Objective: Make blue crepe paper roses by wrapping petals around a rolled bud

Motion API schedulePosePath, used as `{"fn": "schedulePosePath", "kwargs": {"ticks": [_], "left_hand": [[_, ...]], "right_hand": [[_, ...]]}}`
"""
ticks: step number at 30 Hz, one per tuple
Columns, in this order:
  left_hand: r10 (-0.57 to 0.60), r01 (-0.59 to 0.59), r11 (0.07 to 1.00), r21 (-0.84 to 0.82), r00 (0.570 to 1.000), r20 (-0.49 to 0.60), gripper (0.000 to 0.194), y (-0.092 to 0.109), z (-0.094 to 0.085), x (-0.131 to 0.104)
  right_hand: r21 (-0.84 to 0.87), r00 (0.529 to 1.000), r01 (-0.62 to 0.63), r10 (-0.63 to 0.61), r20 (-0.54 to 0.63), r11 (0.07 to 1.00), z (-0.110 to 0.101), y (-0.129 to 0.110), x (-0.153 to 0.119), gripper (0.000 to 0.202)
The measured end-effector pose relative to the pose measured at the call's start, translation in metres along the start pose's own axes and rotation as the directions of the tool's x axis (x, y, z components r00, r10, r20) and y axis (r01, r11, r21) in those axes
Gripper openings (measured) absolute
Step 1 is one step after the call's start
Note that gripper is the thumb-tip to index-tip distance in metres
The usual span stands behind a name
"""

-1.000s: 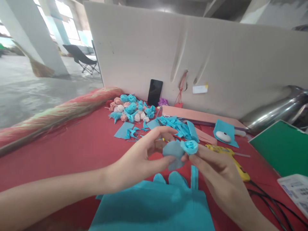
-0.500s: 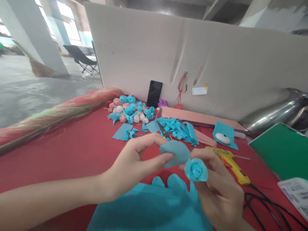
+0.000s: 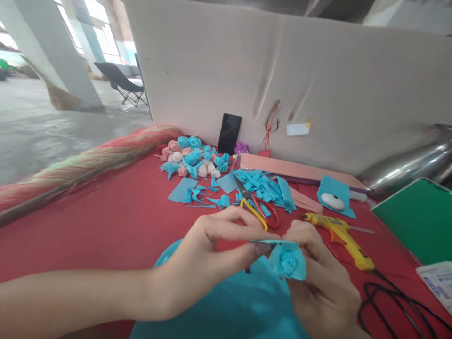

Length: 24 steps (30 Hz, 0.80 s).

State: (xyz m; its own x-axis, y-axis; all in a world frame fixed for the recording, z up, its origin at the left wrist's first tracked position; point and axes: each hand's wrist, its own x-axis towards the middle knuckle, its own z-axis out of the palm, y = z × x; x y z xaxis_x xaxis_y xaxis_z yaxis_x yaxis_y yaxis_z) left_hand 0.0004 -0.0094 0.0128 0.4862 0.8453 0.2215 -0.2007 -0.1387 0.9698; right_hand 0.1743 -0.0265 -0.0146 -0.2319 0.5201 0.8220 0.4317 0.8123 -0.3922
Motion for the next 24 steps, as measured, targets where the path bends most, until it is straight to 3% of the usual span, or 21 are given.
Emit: {"fn": "schedulePosePath", "kwargs": {"ticks": [10, 17, 24], "left_hand": [[0.042, -0.041, 0.996, 0.08, 0.999, -0.015, 0.02, -0.001, 0.003, -0.003], [0.006, -0.003, 0.999, 0.052, 0.999, -0.054, 0.021, -0.008, 0.004, -0.002], [-0.039, 0.038, 0.999, -0.024, 0.998, -0.048, 0.02, -0.013, 0.0, 0.0]], "right_hand": [[-0.042, 1.0, -0.017, 0.017, 0.011, 0.999, 0.003, -0.001, -0.004, 0.016], [-0.012, 0.996, -0.085, 0.085, 0.031, 0.996, 0.007, -0.001, -0.005, 0.022], [-0.013, 0.986, -0.167, 0.167, -0.029, 0.986, 0.008, -0.001, -0.006, 0.02]]}}
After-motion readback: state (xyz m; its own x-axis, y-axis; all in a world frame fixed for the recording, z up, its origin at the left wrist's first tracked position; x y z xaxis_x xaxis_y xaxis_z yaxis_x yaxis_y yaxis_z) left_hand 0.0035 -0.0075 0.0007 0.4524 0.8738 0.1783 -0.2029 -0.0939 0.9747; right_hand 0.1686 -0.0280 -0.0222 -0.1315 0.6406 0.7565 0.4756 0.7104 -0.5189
